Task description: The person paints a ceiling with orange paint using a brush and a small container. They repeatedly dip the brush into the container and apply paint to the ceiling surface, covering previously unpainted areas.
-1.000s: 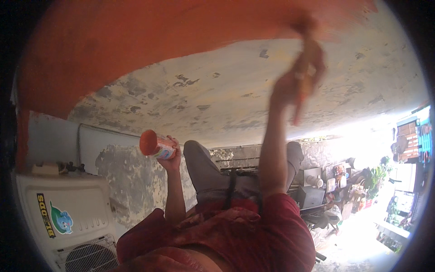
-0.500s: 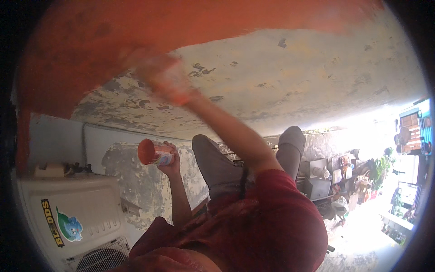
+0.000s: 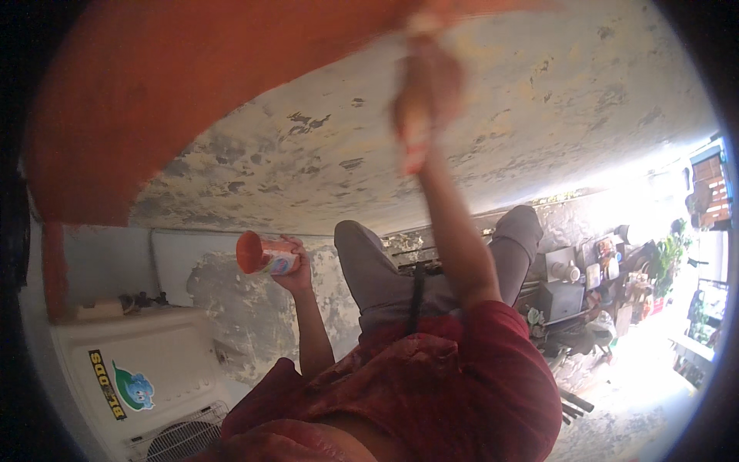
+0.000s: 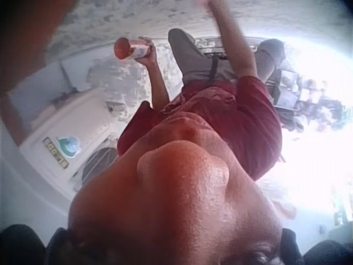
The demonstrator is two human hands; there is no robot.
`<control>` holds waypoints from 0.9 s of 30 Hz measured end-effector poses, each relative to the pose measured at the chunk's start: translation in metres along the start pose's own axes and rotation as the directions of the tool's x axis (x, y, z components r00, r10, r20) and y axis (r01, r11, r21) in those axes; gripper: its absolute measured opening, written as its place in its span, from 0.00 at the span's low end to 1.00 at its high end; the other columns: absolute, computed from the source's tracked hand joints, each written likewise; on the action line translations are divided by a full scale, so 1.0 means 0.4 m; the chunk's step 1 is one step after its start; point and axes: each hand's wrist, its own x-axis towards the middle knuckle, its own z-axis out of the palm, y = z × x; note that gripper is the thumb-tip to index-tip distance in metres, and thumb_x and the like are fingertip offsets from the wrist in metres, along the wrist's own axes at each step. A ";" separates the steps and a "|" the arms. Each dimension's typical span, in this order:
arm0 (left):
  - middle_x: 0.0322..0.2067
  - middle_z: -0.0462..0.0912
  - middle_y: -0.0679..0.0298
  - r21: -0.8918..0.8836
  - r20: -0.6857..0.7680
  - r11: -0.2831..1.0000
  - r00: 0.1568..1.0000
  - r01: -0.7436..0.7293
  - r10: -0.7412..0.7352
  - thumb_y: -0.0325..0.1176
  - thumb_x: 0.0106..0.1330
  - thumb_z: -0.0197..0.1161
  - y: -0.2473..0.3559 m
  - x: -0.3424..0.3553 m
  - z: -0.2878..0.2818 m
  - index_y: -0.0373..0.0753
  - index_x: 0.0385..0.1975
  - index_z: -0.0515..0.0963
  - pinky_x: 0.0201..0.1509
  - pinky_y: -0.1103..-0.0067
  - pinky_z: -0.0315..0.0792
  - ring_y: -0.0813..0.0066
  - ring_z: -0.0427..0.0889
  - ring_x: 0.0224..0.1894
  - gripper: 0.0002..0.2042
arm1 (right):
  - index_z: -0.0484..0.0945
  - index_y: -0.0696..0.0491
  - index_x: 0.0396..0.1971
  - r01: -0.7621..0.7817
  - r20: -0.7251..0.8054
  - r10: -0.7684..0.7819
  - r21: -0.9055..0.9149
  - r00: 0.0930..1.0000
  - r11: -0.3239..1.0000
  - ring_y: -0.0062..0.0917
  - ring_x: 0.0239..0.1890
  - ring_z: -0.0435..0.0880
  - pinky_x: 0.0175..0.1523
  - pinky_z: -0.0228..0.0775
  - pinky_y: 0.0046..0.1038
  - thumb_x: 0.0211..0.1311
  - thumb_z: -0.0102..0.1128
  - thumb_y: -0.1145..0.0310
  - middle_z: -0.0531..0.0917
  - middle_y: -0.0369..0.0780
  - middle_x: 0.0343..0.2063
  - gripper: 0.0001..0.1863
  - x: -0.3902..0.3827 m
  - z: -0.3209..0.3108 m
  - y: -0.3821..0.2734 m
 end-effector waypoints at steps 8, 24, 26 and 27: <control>0.56 0.73 0.55 0.093 -0.047 0.995 0.998 -0.032 0.037 0.44 0.56 0.66 -0.007 0.036 0.041 0.43 0.57 0.72 0.48 0.68 0.71 0.56 0.71 0.56 0.28 | 0.78 0.41 0.53 -0.256 0.524 -0.126 0.596 0.843 0.761 0.33 0.50 0.80 0.51 0.78 0.34 0.51 0.61 0.72 0.80 0.41 0.49 0.25 -0.047 0.078 -0.234; 0.57 0.72 0.55 0.076 -0.087 0.987 0.987 0.139 -0.133 0.45 0.56 0.65 -0.268 0.108 0.067 0.44 0.57 0.73 0.47 0.68 0.73 0.58 0.71 0.56 0.28 | 0.80 0.57 0.49 -0.065 -0.192 0.105 0.205 0.976 0.977 0.36 0.54 0.78 0.61 0.64 0.36 0.63 0.57 0.65 0.81 0.46 0.50 0.17 0.297 -0.245 0.360; 0.57 0.71 0.55 0.091 -0.085 0.983 0.985 0.161 -0.153 0.45 0.55 0.66 -0.271 0.115 0.076 0.44 0.57 0.73 0.47 0.67 0.73 0.58 0.71 0.56 0.28 | 0.83 0.48 0.45 0.073 -0.182 -0.079 -0.038 0.980 0.997 0.37 0.46 0.82 0.49 0.75 0.33 0.52 0.62 0.76 0.84 0.41 0.44 0.18 0.255 -0.177 0.265; 0.57 0.71 0.55 0.106 -0.074 0.980 0.984 0.170 -0.163 0.45 0.55 0.66 -0.274 0.119 0.084 0.44 0.57 0.73 0.47 0.67 0.73 0.58 0.71 0.56 0.28 | 0.83 0.45 0.47 -0.017 -0.066 0.011 -0.095 0.998 0.995 0.37 0.46 0.82 0.49 0.76 0.32 0.50 0.63 0.74 0.84 0.40 0.44 0.21 0.224 -0.148 0.192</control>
